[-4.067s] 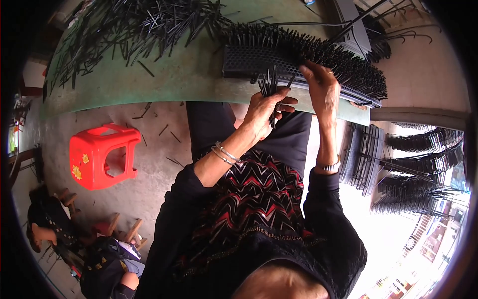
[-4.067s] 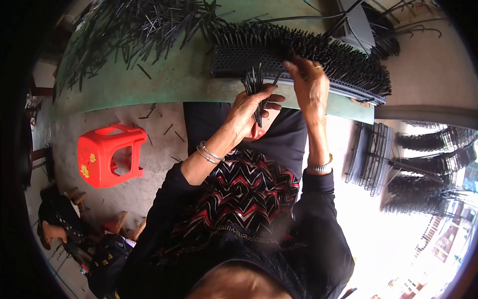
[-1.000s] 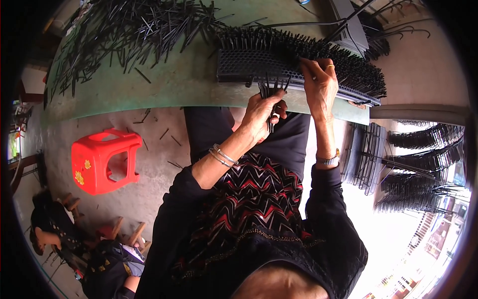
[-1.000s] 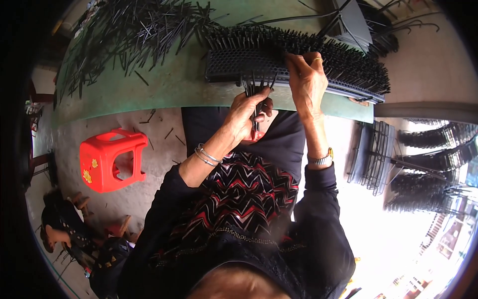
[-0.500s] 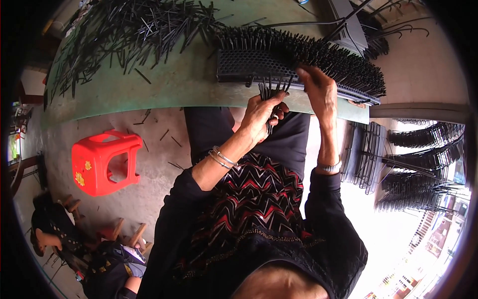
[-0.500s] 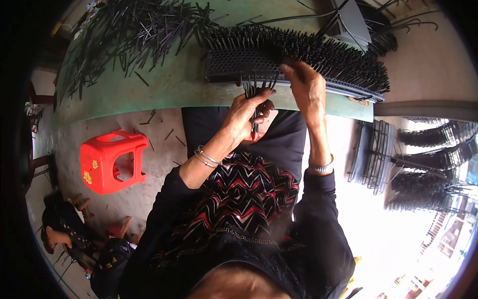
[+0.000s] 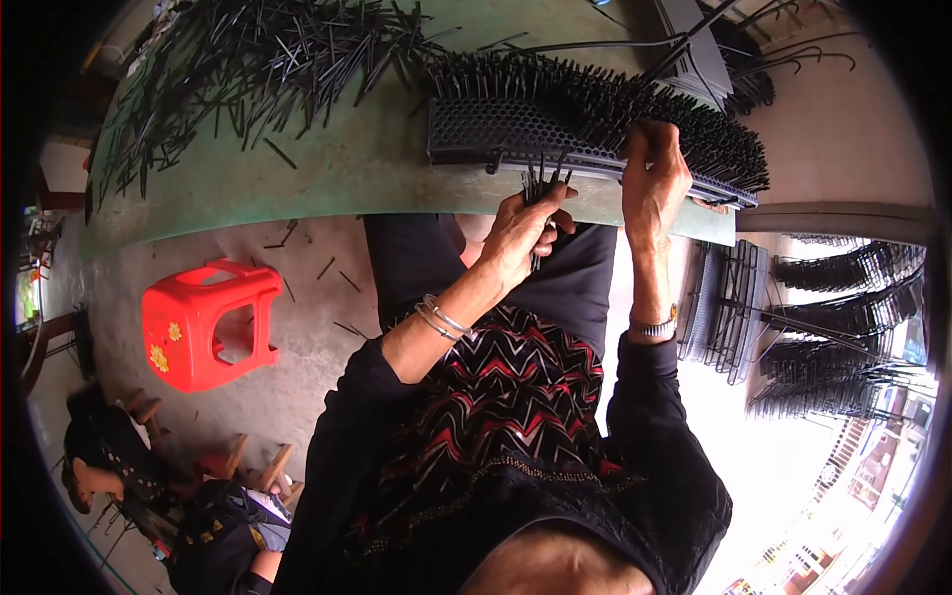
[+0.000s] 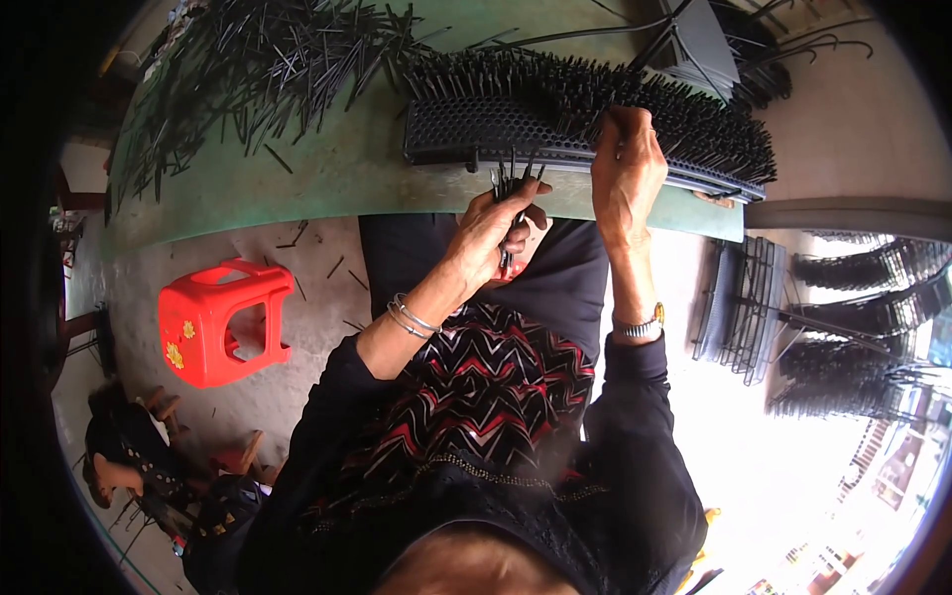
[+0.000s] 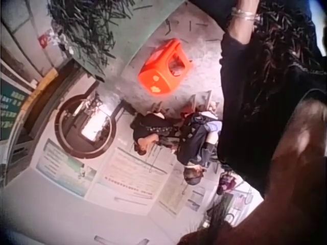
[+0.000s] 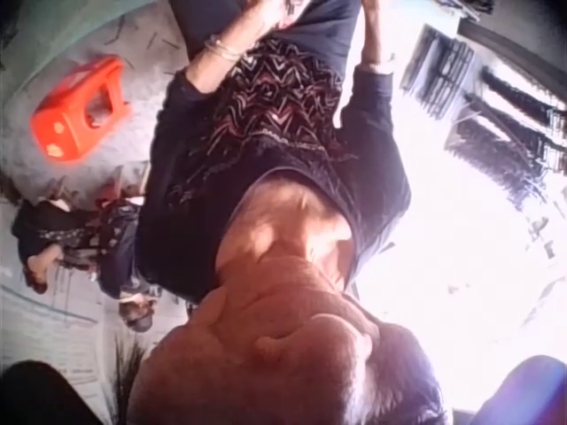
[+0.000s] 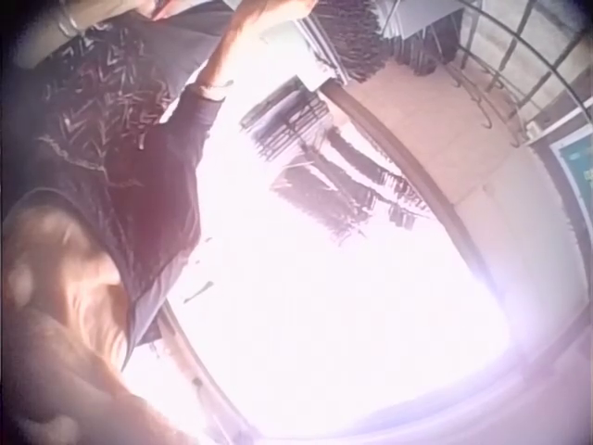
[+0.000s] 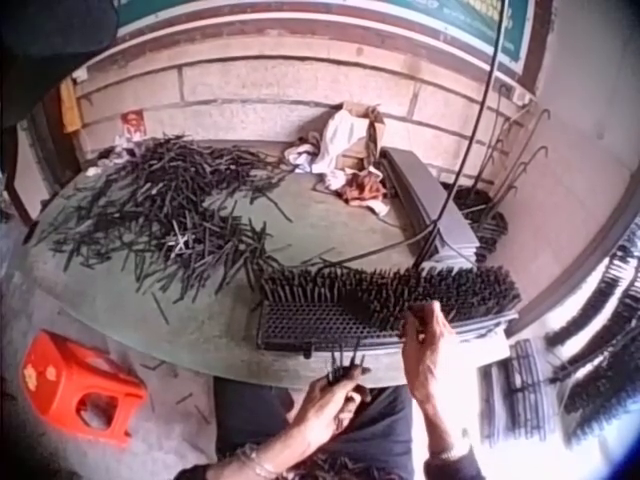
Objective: Manually inserting black pins or bristles into a perforated base plate to assemble a brush.
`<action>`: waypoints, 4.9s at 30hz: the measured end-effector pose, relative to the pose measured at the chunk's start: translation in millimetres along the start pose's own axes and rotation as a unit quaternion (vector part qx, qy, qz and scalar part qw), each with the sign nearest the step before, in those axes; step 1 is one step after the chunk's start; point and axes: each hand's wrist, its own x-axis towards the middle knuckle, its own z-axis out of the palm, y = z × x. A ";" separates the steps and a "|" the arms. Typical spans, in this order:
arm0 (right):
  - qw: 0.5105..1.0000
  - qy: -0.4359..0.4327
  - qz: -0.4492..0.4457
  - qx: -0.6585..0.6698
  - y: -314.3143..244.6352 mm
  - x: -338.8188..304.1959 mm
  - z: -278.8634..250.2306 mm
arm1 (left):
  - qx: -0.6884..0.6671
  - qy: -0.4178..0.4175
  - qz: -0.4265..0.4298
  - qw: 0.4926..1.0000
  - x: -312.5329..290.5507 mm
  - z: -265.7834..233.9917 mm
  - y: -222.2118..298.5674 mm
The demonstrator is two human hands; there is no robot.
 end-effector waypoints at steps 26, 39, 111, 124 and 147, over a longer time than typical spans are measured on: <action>0.953 -0.249 0.169 0.031 -12.3 -10.0 -15.7 | 0.052 -0.021 -0.007 0.998 -6.7 -1.1 0.6; 1.000 0.023 0.006 0.000 1.8 -1.9 -4.2 | -0.003 -0.056 -0.020 0.998 6.7 -5.6 -4.6; 0.988 -0.124 -0.088 -0.020 -13.5 54.6 31.1 | -0.090 -0.001 0.009 0.996 17.3 -24.2 14.3; 0.982 -0.169 -0.075 0.023 -12.4 62.4 27.2 | -0.058 0.000 0.035 0.998 4.7 -15.0 19.2; 0.962 -0.221 -0.154 -0.036 -0.7 61.3 39.3 | -0.101 0.028 0.058 0.993 -1.4 -11.6 17.3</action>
